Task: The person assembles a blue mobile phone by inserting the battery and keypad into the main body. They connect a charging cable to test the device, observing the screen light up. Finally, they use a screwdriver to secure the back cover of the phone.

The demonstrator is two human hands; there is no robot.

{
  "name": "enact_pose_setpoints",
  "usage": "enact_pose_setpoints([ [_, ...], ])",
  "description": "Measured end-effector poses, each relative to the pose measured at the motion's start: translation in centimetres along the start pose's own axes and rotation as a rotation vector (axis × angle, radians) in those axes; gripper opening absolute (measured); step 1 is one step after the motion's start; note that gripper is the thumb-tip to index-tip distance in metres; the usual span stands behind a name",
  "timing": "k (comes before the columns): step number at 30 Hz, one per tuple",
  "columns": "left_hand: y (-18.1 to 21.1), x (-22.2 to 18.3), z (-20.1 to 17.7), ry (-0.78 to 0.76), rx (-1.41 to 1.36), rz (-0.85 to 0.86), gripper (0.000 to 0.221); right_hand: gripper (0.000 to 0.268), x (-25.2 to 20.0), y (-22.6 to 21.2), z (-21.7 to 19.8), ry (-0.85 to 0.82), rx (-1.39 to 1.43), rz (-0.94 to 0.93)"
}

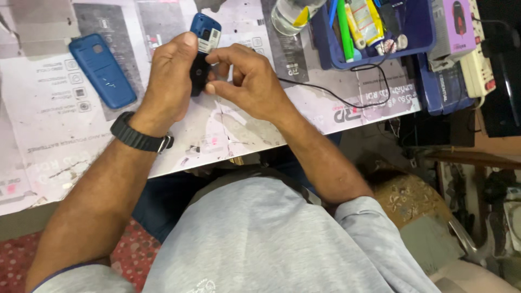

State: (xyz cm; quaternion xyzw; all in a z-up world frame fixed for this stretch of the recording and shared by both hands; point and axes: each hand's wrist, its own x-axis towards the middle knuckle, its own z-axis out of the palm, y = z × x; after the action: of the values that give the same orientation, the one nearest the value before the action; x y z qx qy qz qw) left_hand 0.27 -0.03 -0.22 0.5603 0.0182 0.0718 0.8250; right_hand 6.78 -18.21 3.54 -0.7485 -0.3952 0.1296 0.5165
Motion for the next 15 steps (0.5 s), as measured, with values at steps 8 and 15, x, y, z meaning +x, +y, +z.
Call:
enact_pose_setpoints([
  [8,-0.2,0.3,-0.1,-0.061,-0.131,0.008,0.04,0.031,-0.3,0.1,1.5,0.071,-0.037,-0.142],
  [15,1.1,0.0,0.1,-0.053,-0.2,-0.155,0.076,0.013,-0.2,0.7,-0.4,0.195,-0.028,-0.186],
])
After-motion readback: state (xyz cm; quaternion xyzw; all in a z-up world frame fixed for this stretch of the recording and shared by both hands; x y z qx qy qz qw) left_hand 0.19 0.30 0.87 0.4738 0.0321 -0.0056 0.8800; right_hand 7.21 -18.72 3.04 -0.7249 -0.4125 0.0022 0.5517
